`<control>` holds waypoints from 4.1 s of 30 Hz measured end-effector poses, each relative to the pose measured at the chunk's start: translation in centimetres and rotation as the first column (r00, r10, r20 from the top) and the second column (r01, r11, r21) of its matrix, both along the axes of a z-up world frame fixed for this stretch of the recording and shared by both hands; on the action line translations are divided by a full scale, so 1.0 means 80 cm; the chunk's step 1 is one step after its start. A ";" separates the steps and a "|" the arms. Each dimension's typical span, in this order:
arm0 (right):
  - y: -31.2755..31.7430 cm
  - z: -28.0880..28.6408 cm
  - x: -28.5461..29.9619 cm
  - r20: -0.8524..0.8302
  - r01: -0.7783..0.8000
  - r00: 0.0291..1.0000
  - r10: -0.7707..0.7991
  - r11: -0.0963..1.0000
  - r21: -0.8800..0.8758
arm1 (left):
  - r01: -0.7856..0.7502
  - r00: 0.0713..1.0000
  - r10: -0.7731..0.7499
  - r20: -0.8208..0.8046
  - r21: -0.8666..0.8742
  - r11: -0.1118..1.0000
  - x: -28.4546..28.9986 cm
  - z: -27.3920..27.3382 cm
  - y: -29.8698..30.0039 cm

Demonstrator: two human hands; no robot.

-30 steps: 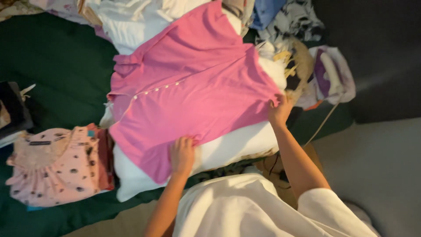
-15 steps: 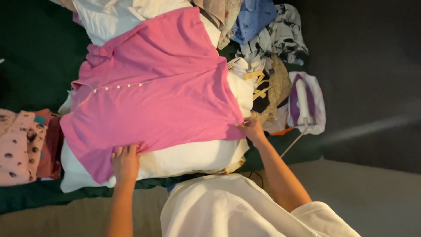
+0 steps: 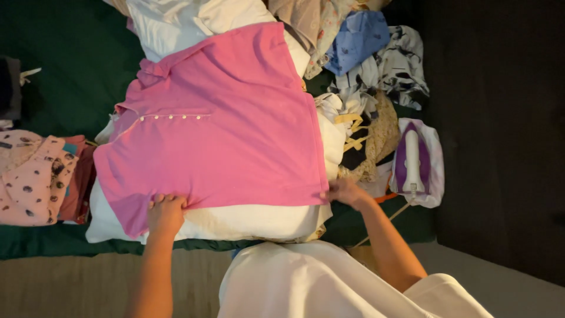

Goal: The person irons a pink patterned top and a pink sleeveless top on a white pillow placed on a bed. They smooth the fabric with their hands, use a purple iron to press the garments, and then fold them neatly.

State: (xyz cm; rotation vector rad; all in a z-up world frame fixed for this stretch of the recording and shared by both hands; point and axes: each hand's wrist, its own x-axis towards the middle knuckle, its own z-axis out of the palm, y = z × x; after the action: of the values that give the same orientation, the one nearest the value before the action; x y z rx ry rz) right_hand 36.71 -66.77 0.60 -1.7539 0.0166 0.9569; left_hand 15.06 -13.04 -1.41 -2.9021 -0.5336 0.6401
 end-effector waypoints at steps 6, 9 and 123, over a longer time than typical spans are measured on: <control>0.026 -0.031 0.095 0.037 0.168 0.985 -0.167 0.986 -0.018 | 0.049 0.997 -0.041 0.072 -0.104 0.993 0.029 0.074 -0.079; 0.054 -0.020 0.120 0.047 0.282 0.959 -0.279 0.958 -0.051 | 0.135 0.981 -0.099 0.168 -0.218 0.967 0.035 0.059 -0.097; 0.673 0.197 -0.175 0.397 -0.415 0.621 0.676 0.713 -0.566 | -0.273 0.244 0.965 -0.096 -0.962 -0.027 -0.177 -0.078 0.133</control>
State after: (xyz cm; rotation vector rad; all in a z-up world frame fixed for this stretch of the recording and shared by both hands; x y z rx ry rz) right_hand 22.67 -12.93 16.32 -2.4899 -0.8486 0.8287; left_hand 0.92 -2.39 -7.62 -3.3718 -2.8905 -0.4600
